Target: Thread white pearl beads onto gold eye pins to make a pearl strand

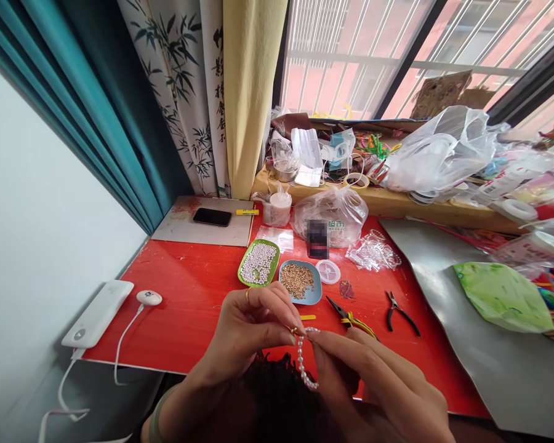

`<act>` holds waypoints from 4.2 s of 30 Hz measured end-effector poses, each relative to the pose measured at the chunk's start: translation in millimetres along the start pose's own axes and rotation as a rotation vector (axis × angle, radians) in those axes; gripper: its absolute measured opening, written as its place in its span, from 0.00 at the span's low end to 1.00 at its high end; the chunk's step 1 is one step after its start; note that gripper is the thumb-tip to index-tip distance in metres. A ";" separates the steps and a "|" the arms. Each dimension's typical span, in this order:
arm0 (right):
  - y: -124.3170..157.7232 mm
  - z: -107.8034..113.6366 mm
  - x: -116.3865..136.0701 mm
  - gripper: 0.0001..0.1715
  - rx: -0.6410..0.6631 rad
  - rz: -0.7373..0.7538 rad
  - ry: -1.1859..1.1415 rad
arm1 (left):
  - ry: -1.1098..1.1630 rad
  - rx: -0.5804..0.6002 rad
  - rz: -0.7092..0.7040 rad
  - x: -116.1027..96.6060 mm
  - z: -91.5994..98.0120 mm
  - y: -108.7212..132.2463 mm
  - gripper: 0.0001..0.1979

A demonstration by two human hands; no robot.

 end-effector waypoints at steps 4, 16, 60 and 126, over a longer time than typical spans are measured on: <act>2.5 -1.8 2.5 0.10 -0.062 -0.023 0.039 | 0.005 -0.013 0.003 0.3 -0.6 0.9 0.05; 2.1 -6.4 -5.4 0.12 0.131 -0.106 -0.367 | 0.199 -0.020 0.096 5.2 -3.1 0.7 0.08; -37.6 -39.9 -56.6 0.10 0.318 -0.467 -1.208 | 0.056 -0.074 0.503 22.6 11.5 -19.9 0.04; -3.2 -17.3 -22.4 0.24 0.017 -0.106 -0.299 | -0.084 -0.257 0.192 2.5 -6.1 1.4 0.06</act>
Point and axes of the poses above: each hand's wrist, its own y-axis away from the middle knuckle, its own z-axis out of the back of the hand, x = y × z, the point moved 2 cm from there along -y, towards the middle knuckle, and after that the axes turned 8 degrees about x, right-handed, at the moved point
